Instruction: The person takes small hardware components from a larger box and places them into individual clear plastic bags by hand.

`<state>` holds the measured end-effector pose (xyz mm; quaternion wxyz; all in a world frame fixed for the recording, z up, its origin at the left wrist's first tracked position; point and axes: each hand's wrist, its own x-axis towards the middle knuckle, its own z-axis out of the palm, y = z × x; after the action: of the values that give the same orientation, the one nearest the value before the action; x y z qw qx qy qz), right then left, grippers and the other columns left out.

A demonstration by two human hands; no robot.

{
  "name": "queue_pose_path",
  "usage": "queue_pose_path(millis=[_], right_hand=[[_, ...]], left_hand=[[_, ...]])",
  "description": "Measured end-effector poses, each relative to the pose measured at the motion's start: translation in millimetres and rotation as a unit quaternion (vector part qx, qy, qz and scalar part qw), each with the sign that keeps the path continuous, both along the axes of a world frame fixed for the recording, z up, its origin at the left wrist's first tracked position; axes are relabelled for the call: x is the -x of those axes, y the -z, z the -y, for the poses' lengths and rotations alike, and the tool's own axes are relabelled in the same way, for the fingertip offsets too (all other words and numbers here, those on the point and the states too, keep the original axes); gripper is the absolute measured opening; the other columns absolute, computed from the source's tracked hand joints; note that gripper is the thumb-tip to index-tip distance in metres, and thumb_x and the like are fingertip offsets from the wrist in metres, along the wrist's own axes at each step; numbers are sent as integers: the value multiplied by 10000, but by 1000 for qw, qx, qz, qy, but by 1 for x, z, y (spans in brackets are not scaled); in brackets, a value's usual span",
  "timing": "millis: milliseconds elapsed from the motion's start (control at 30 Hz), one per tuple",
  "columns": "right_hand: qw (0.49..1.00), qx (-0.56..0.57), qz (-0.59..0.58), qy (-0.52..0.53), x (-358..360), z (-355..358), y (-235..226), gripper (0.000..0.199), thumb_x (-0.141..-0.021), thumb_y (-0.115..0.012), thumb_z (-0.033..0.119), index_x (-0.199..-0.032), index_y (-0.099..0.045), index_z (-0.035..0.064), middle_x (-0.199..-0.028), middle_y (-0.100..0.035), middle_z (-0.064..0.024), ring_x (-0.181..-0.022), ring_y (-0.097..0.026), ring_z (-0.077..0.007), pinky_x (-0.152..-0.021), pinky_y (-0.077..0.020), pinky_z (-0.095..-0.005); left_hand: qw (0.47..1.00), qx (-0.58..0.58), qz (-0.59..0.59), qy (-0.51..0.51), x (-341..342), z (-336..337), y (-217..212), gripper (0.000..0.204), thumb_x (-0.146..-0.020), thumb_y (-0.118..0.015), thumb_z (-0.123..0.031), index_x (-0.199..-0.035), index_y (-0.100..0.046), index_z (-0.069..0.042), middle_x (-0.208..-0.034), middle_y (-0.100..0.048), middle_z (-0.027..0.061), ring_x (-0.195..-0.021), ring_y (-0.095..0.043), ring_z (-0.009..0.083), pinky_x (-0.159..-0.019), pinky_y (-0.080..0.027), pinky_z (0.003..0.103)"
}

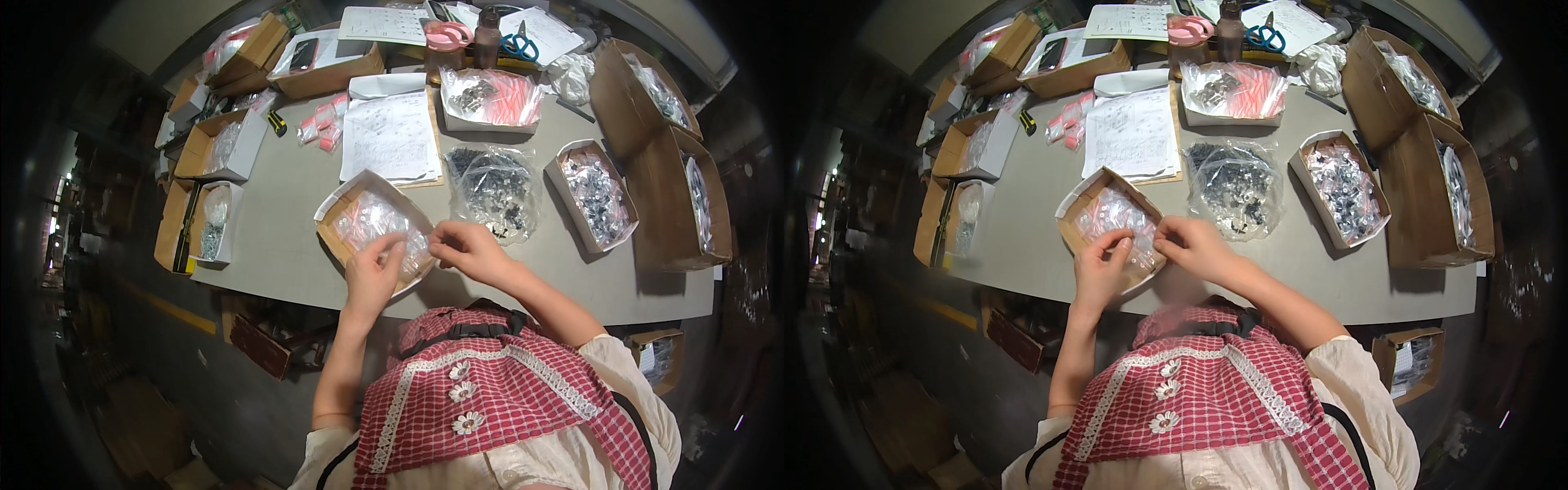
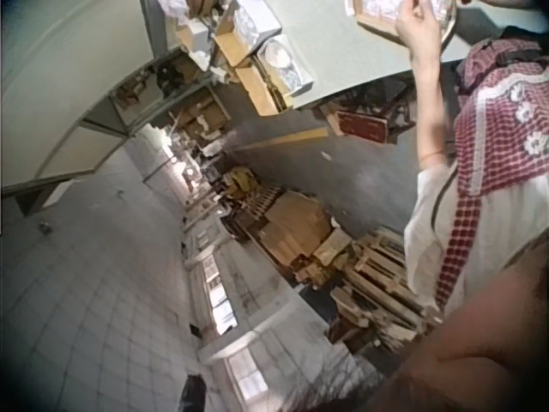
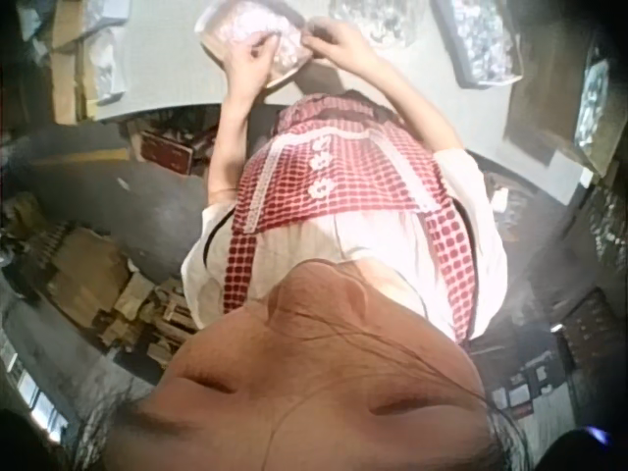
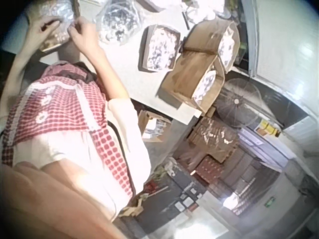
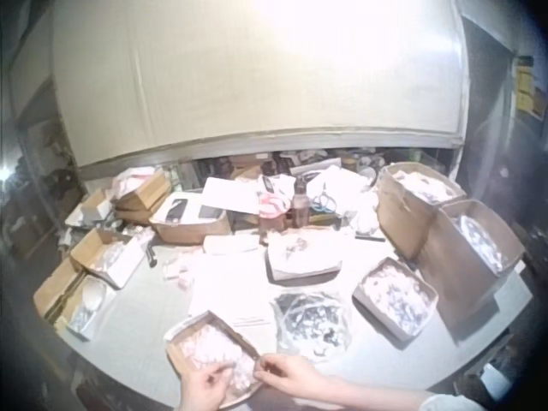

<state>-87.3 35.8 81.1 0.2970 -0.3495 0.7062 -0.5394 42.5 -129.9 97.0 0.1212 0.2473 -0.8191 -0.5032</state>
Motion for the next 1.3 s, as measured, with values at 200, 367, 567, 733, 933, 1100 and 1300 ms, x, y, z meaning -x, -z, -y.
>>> queue_pose_path(millis=[200, 367, 567, 733, 933, 1100, 1300], right_hand=[[967, 25, 250, -36, 2, -32, 6, 110, -940, -651, 99, -914, -623, -5, -762, -637, -18, -663, -650, -104, -622, -524, -244], [968, 3, 249, 3, 1, -53, -3, 133, -925, -691, 117, -897, -635, 0, -770, -631, 0, -660, -596, -74, -584, -476, -235], [966, 37, 257, 10, -6, -75, -9, 144, -905, -724, 134, -900, -656, 8, -811, -663, -5, -691, -552, -40, -536, -414, -220], [947, 13, 320, 14, -10, -95, -7, 187, -914, -714, 192, -896, -662, 13, -784, -672, -8, -646, -565, -56, -489, -374, -217], [990, -33, 5, 135, -26, -100, 12, 158, -835, -676, 173, -809, -647, 19, -689, -648, -92, -603, -636, -240, -512, -454, -326], [937, -75, -210, 271, -32, -93, 16, 132, -762, -672, 150, -771, -636, 24, -724, -646, -157, -652, -653, -303, -580, -497, -367], [962, -7, 142, 233, -18, -104, 26, 168, -837, -708, 174, -833, -667, 11, -728, -668, -93, -630, -620, -132, -599, -488, -298]], left_hand=[[976, 69, -137, 154, 18, -18, 5, 199, -826, -711, -72, -1014, -686, -11, -1041, -699, 110, -1020, -656, 269, -893, -506, 353], [978, 108, -141, 111, 29, -36, 11, 120, -833, -714, -85, -918, -662, -19, -948, -661, 125, -919, -640, 296, -778, -502, 366], [963, 18, 45, 265, 37, -50, -27, 143, -907, -685, -139, -877, -683, 1, -793, -702, 60, -718, -652, 136, -639, -501, 276], [940, -83, 38, 330, 37, -58, -15, 188, -966, -621, -158, -882, -663, 5, -749, -687, 47, -693, -629, 87, -633, -489, 251], [951, -106, 72, 281, 33, -84, 12, 129, -904, -635, -116, -829, -610, -14, -708, -638, 57, -665, -638, 135, -588, -474, 282], [942, 179, -104, 264, 40, -91, 23, 159, -781, -716, -102, -892, -630, -25, -792, -640, 128, -746, -647, 304, -667, -505, 360], [905, 219, -212, 298, 57, -86, 17, 373, -761, -783, -156, -1085, -652, -26, -1048, -686, 138, -972, -647, 338, -847, -500, 408]])
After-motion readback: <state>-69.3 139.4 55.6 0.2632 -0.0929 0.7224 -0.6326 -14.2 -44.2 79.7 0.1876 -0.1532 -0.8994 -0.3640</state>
